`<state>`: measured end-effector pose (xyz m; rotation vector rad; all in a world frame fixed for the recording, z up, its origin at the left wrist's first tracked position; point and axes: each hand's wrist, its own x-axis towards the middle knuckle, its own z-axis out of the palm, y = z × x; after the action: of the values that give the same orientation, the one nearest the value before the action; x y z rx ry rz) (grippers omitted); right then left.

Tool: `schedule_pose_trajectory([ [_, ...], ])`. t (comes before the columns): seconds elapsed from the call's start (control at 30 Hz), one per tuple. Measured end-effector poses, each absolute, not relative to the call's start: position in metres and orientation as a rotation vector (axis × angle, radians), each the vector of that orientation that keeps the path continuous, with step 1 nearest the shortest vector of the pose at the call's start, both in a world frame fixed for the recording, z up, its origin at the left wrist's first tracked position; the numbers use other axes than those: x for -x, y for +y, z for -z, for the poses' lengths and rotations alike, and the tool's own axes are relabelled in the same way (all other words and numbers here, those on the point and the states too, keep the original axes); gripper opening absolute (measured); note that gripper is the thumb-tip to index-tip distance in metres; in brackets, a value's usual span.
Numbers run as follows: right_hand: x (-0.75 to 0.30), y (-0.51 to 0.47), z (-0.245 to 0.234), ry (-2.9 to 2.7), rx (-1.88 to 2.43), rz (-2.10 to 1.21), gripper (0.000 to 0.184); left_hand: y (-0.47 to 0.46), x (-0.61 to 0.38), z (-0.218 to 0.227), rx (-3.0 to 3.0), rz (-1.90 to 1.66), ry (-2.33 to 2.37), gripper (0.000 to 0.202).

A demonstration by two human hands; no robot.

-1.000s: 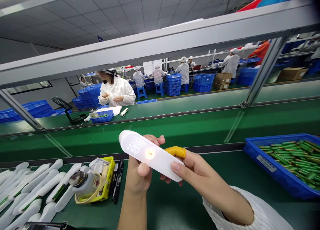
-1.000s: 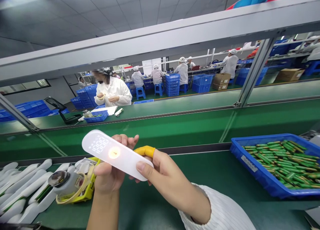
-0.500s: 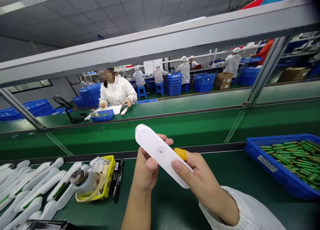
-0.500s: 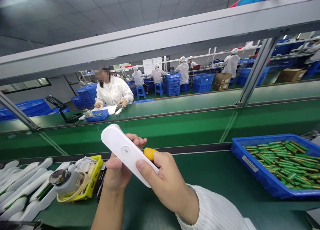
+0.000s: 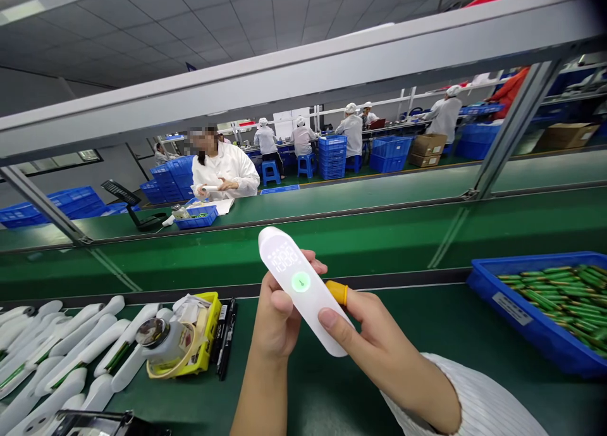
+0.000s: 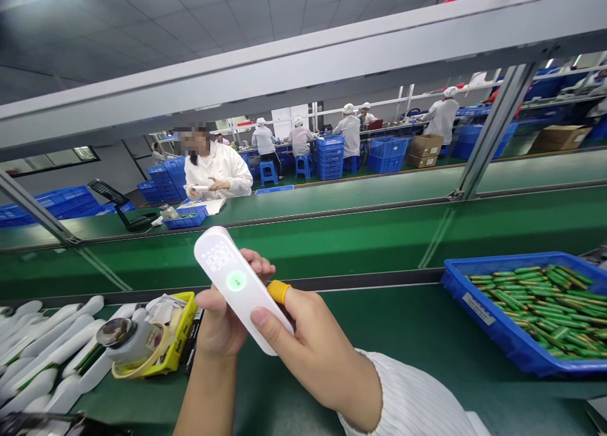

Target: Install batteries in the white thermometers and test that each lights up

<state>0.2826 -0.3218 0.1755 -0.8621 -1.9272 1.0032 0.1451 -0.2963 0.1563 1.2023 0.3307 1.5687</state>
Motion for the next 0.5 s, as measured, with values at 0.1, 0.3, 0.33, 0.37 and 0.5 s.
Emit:
schedule_pose_trajectory([
  [0.1, -0.282, -0.322, -0.169, -1.928, 0.922, -0.893, 0.037, -0.302, -0.149, -0.161, -1.163, -1.569, 0.359, 0.056],
  [0.3, -0.278, -0.317, -0.162, -1.938, 1.017, -0.642, 0.037, -0.315, -0.160, -0.174, -1.065, -1.596, 0.536, 0.017],
  [0.33, -0.277, -0.316, -0.163, -1.927, 1.005, -0.690, 0.037, -0.315, -0.160, -0.174, -1.060, -1.571, 0.560, 0.022],
  [0.37, -0.277, -0.315, -0.164, -1.912, 0.990, -0.738, 0.037, -0.315, -0.160, -0.174, -1.058, -1.543, 0.566, 0.031],
  [0.5, -0.283, -0.314, -0.162, -1.857, 0.958, -0.807, 0.033, -0.313, -0.161, -0.174, -1.010, -1.505, 0.454, 0.054],
])
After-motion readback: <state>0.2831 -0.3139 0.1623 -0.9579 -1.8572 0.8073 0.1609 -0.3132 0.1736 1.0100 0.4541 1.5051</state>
